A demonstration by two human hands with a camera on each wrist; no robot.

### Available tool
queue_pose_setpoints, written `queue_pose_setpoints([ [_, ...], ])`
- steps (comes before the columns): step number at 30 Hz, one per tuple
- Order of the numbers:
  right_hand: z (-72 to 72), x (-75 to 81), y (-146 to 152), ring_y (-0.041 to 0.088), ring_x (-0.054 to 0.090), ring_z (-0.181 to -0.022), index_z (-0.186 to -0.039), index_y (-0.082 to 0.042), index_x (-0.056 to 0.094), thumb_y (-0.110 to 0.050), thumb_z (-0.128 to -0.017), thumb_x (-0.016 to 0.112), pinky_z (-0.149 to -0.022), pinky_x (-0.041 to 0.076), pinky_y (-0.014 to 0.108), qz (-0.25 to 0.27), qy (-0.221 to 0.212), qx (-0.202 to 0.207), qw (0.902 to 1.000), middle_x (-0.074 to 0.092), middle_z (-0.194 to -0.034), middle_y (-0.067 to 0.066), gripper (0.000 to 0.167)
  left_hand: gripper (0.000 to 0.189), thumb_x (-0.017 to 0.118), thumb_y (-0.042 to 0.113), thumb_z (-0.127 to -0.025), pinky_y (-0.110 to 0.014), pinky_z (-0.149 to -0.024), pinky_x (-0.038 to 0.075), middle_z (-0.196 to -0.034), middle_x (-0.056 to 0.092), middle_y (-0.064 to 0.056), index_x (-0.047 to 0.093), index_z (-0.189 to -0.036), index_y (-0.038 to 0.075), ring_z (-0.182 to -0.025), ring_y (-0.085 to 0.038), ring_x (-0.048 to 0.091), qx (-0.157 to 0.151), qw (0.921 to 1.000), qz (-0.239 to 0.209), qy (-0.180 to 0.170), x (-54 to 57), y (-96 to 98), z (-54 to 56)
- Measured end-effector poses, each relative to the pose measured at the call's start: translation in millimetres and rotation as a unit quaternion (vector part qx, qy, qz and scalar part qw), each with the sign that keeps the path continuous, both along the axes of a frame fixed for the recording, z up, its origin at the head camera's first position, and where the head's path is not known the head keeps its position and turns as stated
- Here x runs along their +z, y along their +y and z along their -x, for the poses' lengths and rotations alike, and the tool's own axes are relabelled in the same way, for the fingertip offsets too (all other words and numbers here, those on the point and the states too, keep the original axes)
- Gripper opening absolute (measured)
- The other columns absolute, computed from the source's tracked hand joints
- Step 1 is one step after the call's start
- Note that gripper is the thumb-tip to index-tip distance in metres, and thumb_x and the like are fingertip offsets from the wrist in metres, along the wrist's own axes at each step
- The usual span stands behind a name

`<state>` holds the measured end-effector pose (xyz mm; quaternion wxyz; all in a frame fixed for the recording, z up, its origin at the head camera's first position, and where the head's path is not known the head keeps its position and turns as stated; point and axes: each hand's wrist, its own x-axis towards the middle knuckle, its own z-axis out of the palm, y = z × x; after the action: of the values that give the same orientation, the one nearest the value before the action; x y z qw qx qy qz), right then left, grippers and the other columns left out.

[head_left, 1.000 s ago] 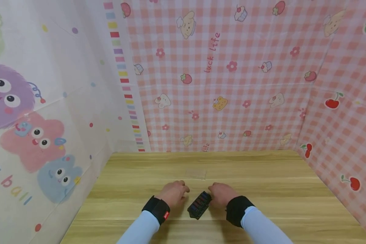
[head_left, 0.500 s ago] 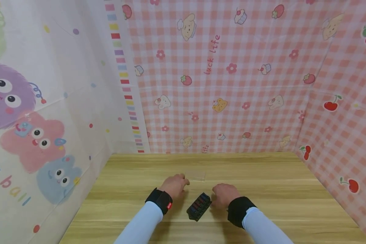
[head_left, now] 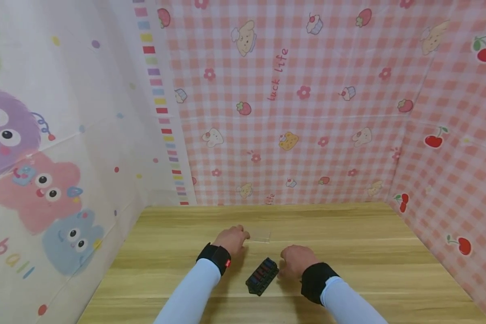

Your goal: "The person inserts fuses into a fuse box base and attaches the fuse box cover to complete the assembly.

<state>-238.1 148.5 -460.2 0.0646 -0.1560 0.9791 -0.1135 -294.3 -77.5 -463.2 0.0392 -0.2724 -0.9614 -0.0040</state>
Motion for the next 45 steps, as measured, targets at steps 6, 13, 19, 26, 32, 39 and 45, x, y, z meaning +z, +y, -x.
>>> queue_pose_setpoints([
  [6, -0.2, 0.5, 1.7, 0.031, 0.065, -0.097, -0.107, 0.000, 0.071, -0.028, -0.074, 0.087, -0.091, 0.048, 0.049, -0.004, -0.004, -0.001, 1.0000, 0.071, -0.102, 0.012, 0.046, 0.030, 0.076, 0.019, -0.088, -0.037, -0.081, 0.053, -0.103, 0.063, -0.006, 0.070, -0.117, 0.014, -0.096, -0.023, 0.062, 0.002, 1.0000, -0.001, 0.000, -2.8, 5.5, 6.9],
  [13, -3.3, 1.5, 3.7, 0.032, 0.065, -0.100, -0.108, 0.000, 0.071, -0.029, -0.074, 0.087, -0.091, 0.048, 0.049, -0.005, 0.001, 0.004, 1.0000, 0.071, -0.105, 0.013, 0.047, 0.033, 0.079, 0.018, -0.086, -0.038, -0.078, 0.054, -0.102, 0.063, -0.006, 0.070, -0.117, 0.014, -0.093, -0.023, 0.064, 0.005, 1.0000, 0.004, 0.003, -3.9, 15.1, 15.5],
  [19, -4.9, 2.4, 4.3, 0.032, 0.066, -0.100, -0.107, 0.001, 0.071, -0.030, -0.073, 0.087, -0.089, 0.049, 0.048, -0.014, 0.008, 0.015, 0.9997, 0.071, -0.104, 0.013, 0.049, 0.042, 0.079, 0.020, -0.085, -0.041, -0.083, 0.053, -0.118, 0.062, -0.007, 0.065, -0.125, 0.016, -0.106, -0.025, 0.061, 0.002, 0.9997, 0.020, 0.014, -13.0, 22.8, 23.7],
  [26, -2.9, 0.9, 5.1, 0.030, 0.065, -0.103, -0.110, -0.001, 0.071, -0.034, -0.074, 0.087, -0.091, 0.049, 0.046, -0.036, 0.005, 0.014, 0.9993, 0.071, -0.107, 0.011, 0.052, 0.053, 0.078, 0.021, -0.085, -0.046, -0.090, 0.050, -0.130, 0.058, -0.008, 0.059, -0.135, 0.017, -0.120, -0.028, 0.056, 0.022, 0.9993, 0.029, 0.002, -17.6, 31.3, 28.1],
  [32, 0.3, -2.0, 6.2, 0.029, 0.064, -0.104, -0.112, -0.001, 0.070, -0.035, -0.074, 0.086, -0.092, 0.048, 0.046, -0.041, -0.007, 0.011, 0.9991, 0.070, -0.108, 0.010, 0.053, 0.054, 0.076, 0.020, -0.087, -0.045, -0.089, 0.051, -0.129, 0.058, -0.006, 0.057, -0.137, 0.018, -0.121, -0.026, 0.055, 0.015, 0.9986, 0.049, 0.008, -15.6, 34.9, 27.3],
  [39, 0.7, -2.9, 9.1, 0.030, 0.064, -0.104, -0.111, -0.001, 0.071, -0.034, -0.074, 0.087, -0.093, 0.048, 0.046, -0.036, -0.003, 0.010, 0.9993, 0.070, -0.109, 0.011, 0.052, 0.045, 0.074, 0.017, -0.087, -0.047, -0.089, 0.051, -0.124, 0.065, -0.005, 0.062, -0.131, 0.017, -0.115, -0.027, 0.060, 0.016, 0.9983, 0.055, 0.006, -15.6, 37.3, 26.2],
  [45, -0.1, -2.0, 11.5, 0.030, 0.064, -0.106, -0.112, -0.001, 0.070, -0.034, -0.074, 0.086, -0.093, 0.048, 0.046, -0.035, -0.002, 0.008, 0.9994, 0.070, -0.110, 0.011, 0.053, 0.030, 0.072, 0.014, -0.089, -0.043, -0.081, 0.053, -0.105, 0.068, -0.007, 0.068, -0.118, 0.014, -0.098, -0.025, 0.064, 0.017, 0.9984, 0.046, 0.028, -16.3, 39.6, 23.7],
])
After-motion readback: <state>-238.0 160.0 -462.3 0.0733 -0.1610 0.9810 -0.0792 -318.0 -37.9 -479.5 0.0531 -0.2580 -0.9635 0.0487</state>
